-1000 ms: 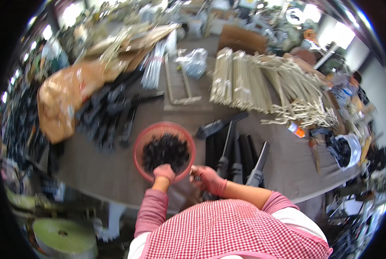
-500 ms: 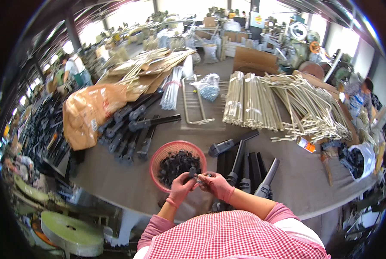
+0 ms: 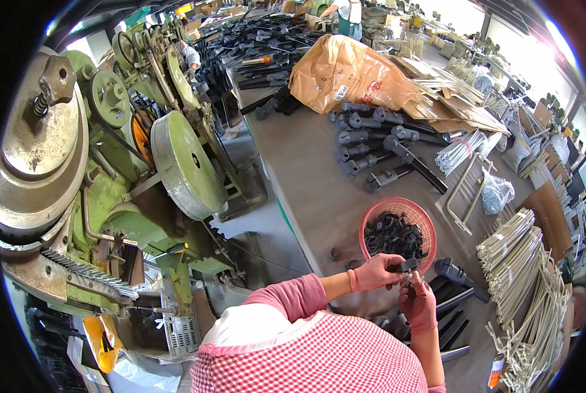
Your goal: The person assembles metal rods with black plastic components at a factory workstation. They pick up rods and plastic parts, fit them together by hand, and place the assembled units on the table. The person also handles a red basket of small black parts and a white bag of components.
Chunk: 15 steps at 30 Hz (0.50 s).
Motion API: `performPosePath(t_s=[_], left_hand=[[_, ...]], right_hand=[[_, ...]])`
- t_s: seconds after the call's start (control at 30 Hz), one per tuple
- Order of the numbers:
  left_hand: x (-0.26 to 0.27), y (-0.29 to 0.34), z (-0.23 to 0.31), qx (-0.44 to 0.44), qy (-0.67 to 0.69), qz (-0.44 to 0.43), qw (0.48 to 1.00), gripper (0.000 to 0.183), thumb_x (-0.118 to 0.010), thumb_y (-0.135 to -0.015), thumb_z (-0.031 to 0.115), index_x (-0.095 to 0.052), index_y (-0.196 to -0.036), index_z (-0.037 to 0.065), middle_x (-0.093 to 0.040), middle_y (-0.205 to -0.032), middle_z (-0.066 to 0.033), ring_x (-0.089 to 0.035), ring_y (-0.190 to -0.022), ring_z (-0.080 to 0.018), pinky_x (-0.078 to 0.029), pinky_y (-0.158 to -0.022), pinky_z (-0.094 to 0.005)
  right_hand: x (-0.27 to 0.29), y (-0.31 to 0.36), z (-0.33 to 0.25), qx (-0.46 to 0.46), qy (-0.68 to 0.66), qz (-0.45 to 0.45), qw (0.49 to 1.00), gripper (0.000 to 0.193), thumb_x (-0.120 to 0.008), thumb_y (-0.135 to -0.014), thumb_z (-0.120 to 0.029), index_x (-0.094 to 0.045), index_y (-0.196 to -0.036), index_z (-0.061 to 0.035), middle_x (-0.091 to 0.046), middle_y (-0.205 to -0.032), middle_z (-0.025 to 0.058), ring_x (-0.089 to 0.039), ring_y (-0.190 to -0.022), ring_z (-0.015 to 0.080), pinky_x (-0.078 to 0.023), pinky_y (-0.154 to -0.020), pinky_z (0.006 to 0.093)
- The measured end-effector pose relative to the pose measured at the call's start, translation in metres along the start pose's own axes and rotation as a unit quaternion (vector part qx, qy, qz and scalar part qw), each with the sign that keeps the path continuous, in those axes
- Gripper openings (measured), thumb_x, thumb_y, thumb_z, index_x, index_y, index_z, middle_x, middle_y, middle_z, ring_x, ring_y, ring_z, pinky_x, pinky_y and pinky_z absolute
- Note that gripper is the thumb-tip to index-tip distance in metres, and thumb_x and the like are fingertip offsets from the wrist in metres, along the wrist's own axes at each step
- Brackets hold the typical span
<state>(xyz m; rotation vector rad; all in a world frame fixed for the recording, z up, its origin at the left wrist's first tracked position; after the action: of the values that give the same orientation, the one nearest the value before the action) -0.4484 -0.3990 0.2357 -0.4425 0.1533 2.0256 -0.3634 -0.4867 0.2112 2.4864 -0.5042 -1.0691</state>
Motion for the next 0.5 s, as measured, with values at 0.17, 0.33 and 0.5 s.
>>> performPosePath(t_s=[0.17,0.33,0.5], left_hand=[[0.010,0.003,0.005,0.067,-0.057,0.052,0.995,0.015,-0.068,-0.092,0.019,-0.062,-0.092,0.006,-0.059,-0.076,0.0042,-0.054,-0.063,-0.0033,-0.043,-0.051,-0.0217],[0.000,0.003,0.017,0.040,0.003,0.027,0.999,0.017,-0.069,-0.092,0.016,-0.066,-0.103,0.003,-0.065,-0.085,0.0005,-0.058,-0.067,-0.0056,-0.049,-0.057,-0.0216],[-0.006,-0.002,0.015,0.057,0.026,0.014,0.998,0.015,-0.067,-0.092,0.009,-0.066,-0.104,0.001,-0.068,-0.087,-0.0037,-0.061,-0.067,-0.0084,-0.050,-0.057,-0.0231]], right_hand=[[-0.018,0.013,-0.014,0.014,0.176,-0.004,0.984,0.022,-0.066,-0.094,-0.023,-0.064,-0.103,-0.0032,-0.066,-0.085,0.0019,-0.060,-0.068,0.0106,-0.047,-0.059,0.0226],[-0.022,0.017,-0.021,0.008,0.132,-0.043,0.990,0.021,-0.073,-0.088,-0.022,-0.066,-0.100,-0.0054,-0.065,-0.085,-0.0005,-0.059,-0.069,0.0076,-0.045,-0.058,0.0213],[-0.020,0.022,-0.033,0.067,0.216,-0.049,0.973,0.025,-0.075,-0.086,-0.020,-0.069,-0.102,-0.0029,-0.060,-0.074,-0.0040,-0.050,-0.062,0.0034,-0.038,-0.053,0.0196]])
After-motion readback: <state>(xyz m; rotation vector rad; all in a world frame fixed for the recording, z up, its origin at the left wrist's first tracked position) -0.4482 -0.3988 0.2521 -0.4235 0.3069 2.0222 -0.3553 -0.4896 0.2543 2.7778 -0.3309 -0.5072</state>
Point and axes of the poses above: each hand's wrist, its own y-axis away from the middle knuckle, its own x-axis out of the back of the hand, z = x × y, the point moved 9 cm from there along -y, towards the middle knuckle
